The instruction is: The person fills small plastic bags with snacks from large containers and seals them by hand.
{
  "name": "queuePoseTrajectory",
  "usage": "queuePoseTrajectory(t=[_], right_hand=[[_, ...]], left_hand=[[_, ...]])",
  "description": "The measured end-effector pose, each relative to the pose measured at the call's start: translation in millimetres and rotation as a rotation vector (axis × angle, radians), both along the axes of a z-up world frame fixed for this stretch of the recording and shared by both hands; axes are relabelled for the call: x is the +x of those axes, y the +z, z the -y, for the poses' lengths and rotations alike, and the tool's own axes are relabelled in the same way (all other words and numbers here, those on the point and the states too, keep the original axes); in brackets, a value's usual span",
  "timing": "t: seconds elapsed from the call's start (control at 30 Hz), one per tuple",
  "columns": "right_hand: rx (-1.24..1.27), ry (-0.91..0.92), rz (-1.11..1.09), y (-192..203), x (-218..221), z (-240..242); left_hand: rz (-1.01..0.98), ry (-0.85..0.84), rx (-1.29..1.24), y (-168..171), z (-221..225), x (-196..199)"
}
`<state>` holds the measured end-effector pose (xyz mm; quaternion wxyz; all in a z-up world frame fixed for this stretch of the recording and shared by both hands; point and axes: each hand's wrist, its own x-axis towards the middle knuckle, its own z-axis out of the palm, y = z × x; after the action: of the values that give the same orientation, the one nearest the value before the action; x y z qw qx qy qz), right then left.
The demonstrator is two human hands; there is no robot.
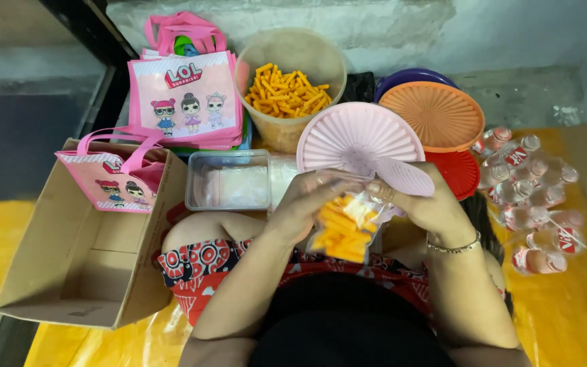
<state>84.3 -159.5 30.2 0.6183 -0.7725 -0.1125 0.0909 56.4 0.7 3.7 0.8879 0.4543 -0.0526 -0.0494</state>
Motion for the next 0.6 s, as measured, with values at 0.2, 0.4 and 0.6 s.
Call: queuePoseTrajectory(t=[0.2,0.4,0.6], right_hand=[[-0.009,0.106,0.104,-33,15,7],[0.005,0.127,0.138,-49,27,9],[-0.018,-0.023,-0.111,-31,31,15]], left_hand=[[-0.002,0.087,0.174,-20,-11,2],[0.0,0.067,0.234,-57,-13,22],[0.045,0.086,0.192,-30,-9,26]])
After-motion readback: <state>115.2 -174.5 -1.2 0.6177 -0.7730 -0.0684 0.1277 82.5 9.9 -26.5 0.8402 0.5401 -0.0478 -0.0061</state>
